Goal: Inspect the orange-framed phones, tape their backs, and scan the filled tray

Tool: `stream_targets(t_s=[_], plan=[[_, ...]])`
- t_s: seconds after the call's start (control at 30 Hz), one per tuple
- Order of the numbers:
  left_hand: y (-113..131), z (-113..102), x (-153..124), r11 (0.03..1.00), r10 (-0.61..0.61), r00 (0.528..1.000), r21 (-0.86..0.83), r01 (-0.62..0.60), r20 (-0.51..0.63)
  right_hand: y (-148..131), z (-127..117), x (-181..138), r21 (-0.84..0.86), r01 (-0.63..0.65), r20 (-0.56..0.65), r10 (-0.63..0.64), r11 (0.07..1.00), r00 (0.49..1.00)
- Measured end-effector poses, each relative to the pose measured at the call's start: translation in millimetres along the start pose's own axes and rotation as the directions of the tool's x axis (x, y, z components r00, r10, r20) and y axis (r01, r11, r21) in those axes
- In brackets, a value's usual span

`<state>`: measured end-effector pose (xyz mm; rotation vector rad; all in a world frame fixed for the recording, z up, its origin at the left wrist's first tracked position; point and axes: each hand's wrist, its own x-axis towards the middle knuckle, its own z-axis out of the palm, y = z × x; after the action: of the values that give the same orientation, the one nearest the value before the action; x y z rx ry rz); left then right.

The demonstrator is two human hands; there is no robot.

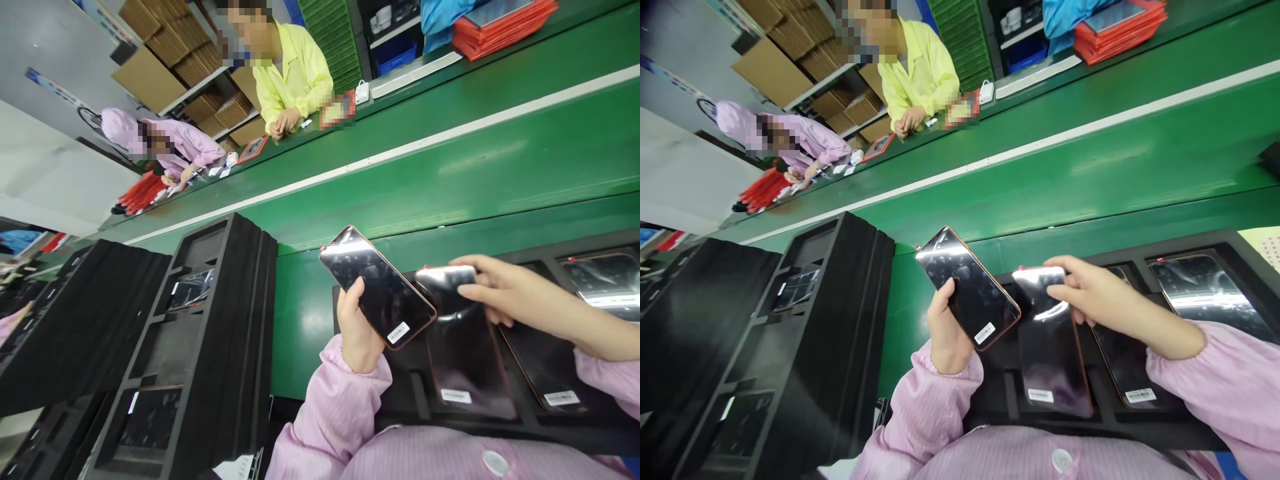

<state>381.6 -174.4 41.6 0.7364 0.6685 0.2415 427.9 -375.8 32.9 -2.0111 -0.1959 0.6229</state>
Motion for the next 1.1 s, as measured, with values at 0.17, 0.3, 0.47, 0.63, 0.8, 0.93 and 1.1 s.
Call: stream_targets(t_s=[0.17, 0.3, 0.47, 0.63, 0.8, 0.93, 1.1], plan=[[-12.0, -0.4, -20.0, 0.921, -0.341, 0.925, 0.257, 0.293, 0.170, 10.9, -0.3, 8.5, -0.304, 0.314, -0.334, -0.410, 0.899, 0.849], [-27.3, -3.8, -35.7, 0.766, -0.577, 0.776, 0.497, 0.407, 0.255, -0.1, -5.4, 1.5, -0.344, 0.417, -0.367, -0.530, 0.841, 0.765], [-32.7, -5.7, -37.9, 0.683, -0.656, 0.702, 0.613, 0.398, 0.275, -6.8, 0.1, -5.4, -0.521, 0.552, -0.283, -0.742, 0.651, 0.608], [-29.1, -6.3, -36.6, 0.699, -0.642, 0.721, 0.585, 0.412, 0.260, -5.4, -1.4, -31.2, -0.718, 0.655, 0.010, -0.937, 0.236, 0.349], [-25.2, -5.7, -30.2, 0.781, -0.583, 0.758, 0.458, 0.425, 0.293, -23.8, -1.9, -49.5, -0.576, 0.807, 0.332, -0.863, 0.133, 0.380], [-26.3, -3.0, -21.2, 0.863, -0.458, 0.860, 0.345, 0.369, 0.227, -25.7, 1.1, -33.9, -0.457, 0.884, 0.422, -0.850, 0.101, 0.315], [-29.4, 0.5, -19.5, 0.841, -0.534, 0.814, 0.242, 0.484, 0.230, 1.4, 1.0, -11.8, -0.588, 0.762, 0.208, -0.861, 0.270, 0.465]])
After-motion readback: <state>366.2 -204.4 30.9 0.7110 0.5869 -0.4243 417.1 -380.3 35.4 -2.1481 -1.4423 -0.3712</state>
